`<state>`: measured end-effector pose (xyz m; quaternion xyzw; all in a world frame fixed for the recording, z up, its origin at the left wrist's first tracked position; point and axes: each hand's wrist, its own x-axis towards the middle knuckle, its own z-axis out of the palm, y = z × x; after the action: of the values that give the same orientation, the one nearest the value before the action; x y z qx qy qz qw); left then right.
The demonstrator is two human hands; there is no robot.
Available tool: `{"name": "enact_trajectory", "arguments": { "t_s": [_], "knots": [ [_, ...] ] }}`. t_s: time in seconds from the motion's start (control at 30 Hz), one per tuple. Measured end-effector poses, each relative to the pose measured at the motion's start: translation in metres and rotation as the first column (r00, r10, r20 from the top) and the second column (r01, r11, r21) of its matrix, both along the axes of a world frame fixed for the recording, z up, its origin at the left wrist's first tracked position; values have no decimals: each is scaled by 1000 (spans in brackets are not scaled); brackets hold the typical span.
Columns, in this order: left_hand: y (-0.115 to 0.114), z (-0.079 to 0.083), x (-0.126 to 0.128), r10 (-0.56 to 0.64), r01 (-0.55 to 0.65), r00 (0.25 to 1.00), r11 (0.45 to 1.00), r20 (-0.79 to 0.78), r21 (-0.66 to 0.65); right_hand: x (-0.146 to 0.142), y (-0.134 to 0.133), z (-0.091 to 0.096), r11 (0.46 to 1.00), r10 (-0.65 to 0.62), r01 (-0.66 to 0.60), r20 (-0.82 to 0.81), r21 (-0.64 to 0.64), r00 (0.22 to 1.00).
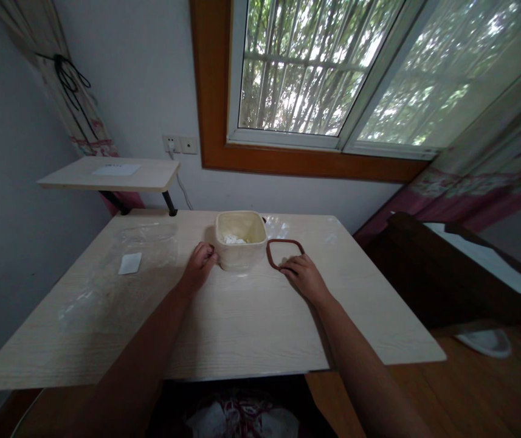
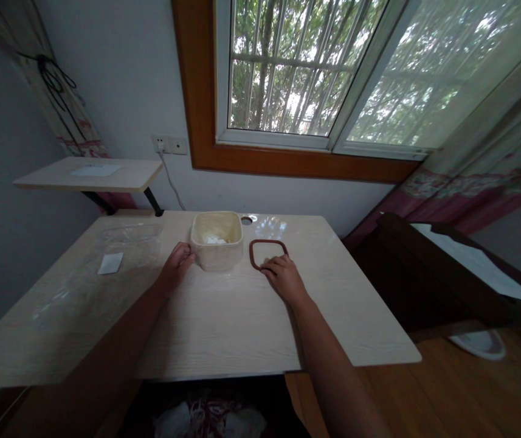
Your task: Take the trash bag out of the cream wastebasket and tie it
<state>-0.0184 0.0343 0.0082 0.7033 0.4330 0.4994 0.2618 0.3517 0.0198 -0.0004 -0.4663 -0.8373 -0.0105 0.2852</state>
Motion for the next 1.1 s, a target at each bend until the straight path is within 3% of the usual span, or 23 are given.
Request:
{"name": "enact_trajectory", "arguments": {
  "t_s": [0.4,0.67,0.83,1.1],
  "knots": [
    [-1,1,0,15,-15,1000,1000,-2,14,-4,-4,5,1000,0,0,-54,-1,999],
    [2,-4,-4,82,-90,994,990,77,105,-5,-8,7,995,-92,95,-186,11,978],
    [-4,4,-4,81,-91,994,982,67,168,-12,-10,9,994,-99,109,-249,28,963],
    [-14,16,-1,37,-37,999,961,8,273,-50,-15,31,1000,28,-26,-448,11,893]
  ]
}}
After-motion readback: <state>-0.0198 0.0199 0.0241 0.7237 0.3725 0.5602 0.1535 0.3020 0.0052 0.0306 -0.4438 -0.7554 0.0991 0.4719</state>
